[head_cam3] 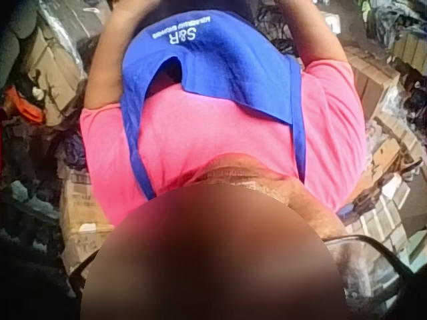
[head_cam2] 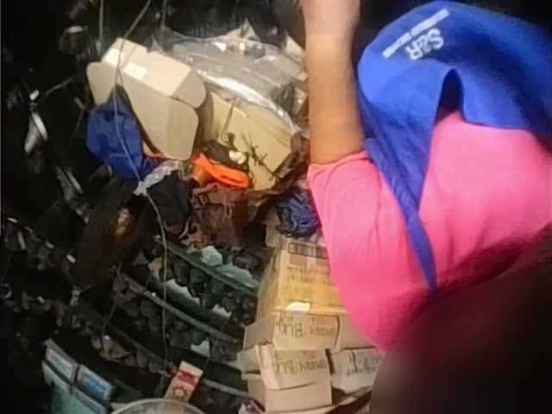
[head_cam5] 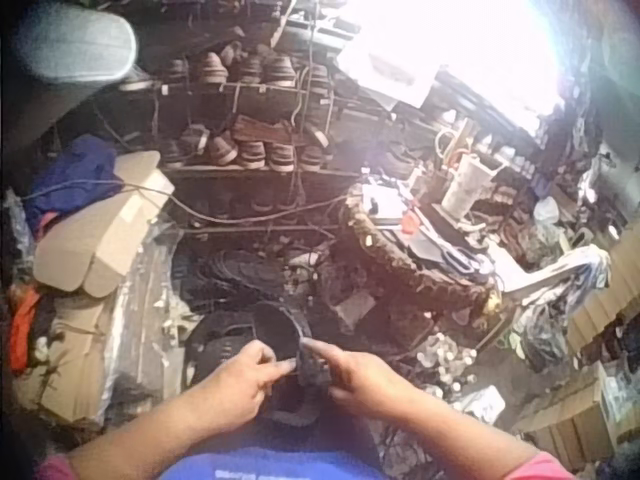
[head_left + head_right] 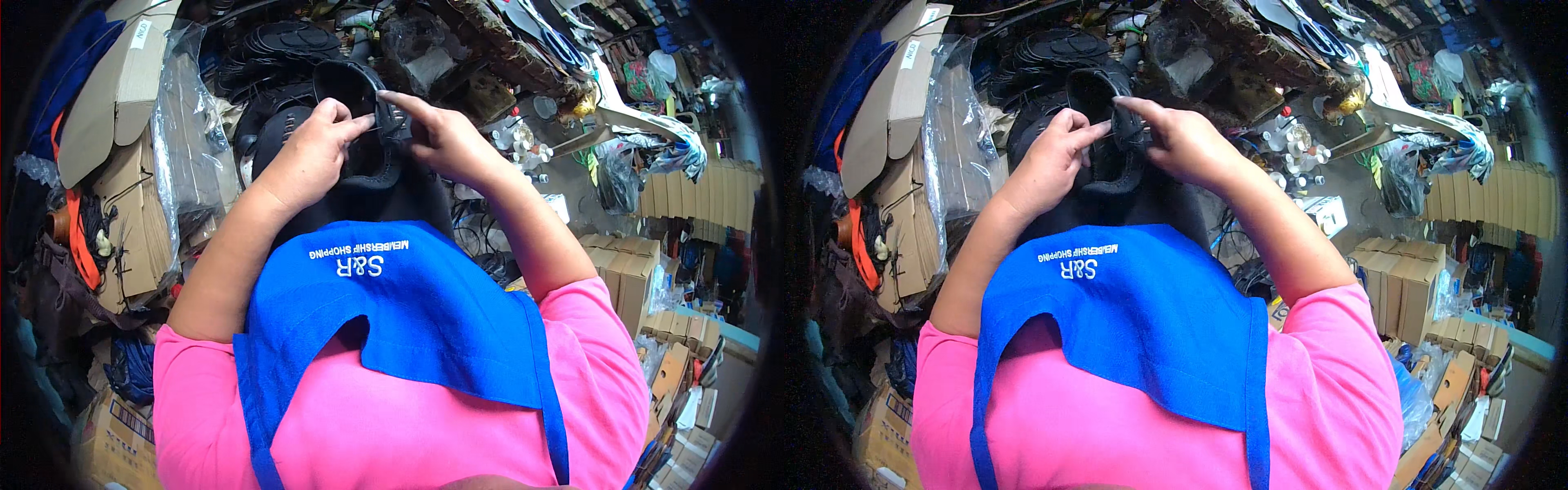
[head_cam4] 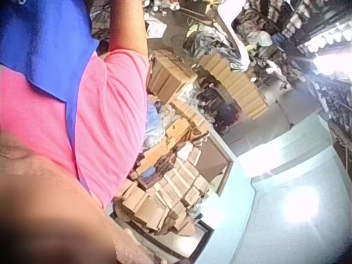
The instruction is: Threading laces through the eyelets of a black boot.
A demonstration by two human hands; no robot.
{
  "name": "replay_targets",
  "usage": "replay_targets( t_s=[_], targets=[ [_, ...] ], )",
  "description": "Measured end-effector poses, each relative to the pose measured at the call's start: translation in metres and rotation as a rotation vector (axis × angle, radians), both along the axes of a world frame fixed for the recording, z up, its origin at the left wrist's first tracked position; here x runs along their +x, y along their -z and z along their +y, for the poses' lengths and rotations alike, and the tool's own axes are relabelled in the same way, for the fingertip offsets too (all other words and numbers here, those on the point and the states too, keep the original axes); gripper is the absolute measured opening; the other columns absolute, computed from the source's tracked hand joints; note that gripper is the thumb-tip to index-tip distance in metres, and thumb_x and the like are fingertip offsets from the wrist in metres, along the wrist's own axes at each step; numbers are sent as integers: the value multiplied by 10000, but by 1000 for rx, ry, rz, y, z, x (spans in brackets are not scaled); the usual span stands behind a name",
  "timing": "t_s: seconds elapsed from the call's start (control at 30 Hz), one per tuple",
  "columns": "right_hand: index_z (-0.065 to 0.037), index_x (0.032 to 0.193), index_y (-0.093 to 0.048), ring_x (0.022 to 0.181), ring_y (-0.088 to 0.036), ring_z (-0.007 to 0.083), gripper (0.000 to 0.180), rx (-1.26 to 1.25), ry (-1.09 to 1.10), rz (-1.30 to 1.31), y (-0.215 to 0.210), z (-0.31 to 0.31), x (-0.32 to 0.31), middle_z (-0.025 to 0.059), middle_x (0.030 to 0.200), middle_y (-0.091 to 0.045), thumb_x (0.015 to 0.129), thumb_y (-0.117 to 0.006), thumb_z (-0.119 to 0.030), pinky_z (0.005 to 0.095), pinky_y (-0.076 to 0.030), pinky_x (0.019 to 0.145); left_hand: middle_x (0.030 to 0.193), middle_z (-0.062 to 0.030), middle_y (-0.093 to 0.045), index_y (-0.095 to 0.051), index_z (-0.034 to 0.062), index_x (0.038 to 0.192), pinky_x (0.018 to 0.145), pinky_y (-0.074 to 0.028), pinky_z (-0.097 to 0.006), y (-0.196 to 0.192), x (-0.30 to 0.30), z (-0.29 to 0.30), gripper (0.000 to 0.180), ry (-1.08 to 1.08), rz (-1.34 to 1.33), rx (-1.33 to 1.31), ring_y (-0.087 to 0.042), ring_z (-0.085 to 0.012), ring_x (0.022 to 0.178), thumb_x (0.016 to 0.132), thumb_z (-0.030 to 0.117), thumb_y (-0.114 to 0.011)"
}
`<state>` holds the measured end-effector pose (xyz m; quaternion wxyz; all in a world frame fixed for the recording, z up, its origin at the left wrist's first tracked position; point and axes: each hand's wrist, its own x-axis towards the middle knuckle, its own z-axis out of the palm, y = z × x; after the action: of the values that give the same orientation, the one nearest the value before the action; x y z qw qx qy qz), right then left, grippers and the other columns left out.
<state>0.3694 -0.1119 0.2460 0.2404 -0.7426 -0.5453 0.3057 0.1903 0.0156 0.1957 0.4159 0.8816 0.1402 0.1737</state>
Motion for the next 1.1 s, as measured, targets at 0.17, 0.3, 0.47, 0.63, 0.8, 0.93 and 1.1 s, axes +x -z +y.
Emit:
replay_targets(
  t_s=[0.17,0.3,0.47,0.63,0.8,0.93,1.1],
  targets=[
    [-179,1288,-503,584,-478,139,616,204,-260,-161,12,7,11,62,621,-468,713,-587,25,311,-418,583,836,-95,-561,-677,55,979,713,-478,-307,-3,5,8,259,-24,-31,-10,-573,-217,812,761,-50,-583],
    [-193,1279,-503,561,-426,127,601,129,-181,-74,7,1,11,42,593,-383,725,-592,24,287,-401,569,734,-70,-575,-711,97,869,724,-464,-348,10,5,17,153,-92,-41,183,-562,-238,799,737,34,-665],
    [-203,1281,-503,579,-380,90,594,85,-112,10,12,-2,13,-3,622,-341,747,-589,43,249,-381,565,741,-69,-562,-715,123,869,728,-448,-364,18,11,16,171,-102,-29,177,-549,-254,795,714,60,-685],
    [-207,1289,-499,588,-381,86,610,69,-112,8,10,-1,14,-8,632,-347,742,-585,51,248,-382,568,728,-66,-540,-718,132,876,721,-443,-363,23,17,16,179,-80,-33,170,-537,-249,791,713,64,-684],
    [-216,1294,-499,596,-378,79,628,95,-113,47,12,-2,14,-14,635,-344,731,-582,51,243,-383,572,717,-63,-524,-718,124,882,721,-433,-349,26,20,17,178,-77,-2,97,-525,-243,783,724,57,-670],
    [-223,1300,-496,601,-377,76,639,97,-99,70,12,-3,15,-21,638,-351,728,-581,50,239,-381,575,723,-61,-526,-717,120,885,721,-431,-344,26,19,17,174,-72,4,93,-521,-236,789,729,60,-669],
    [-222,1306,-493,605,-380,70,639,120,-100,71,14,-5,17,-24,638,-356,733,-578,49,233,-379,577,717,-60,-522,-715,117,889,724,-430,-344,24,18,18,174,-55,-6,49,-518,-232,782,728,64,-676]
  ],
)
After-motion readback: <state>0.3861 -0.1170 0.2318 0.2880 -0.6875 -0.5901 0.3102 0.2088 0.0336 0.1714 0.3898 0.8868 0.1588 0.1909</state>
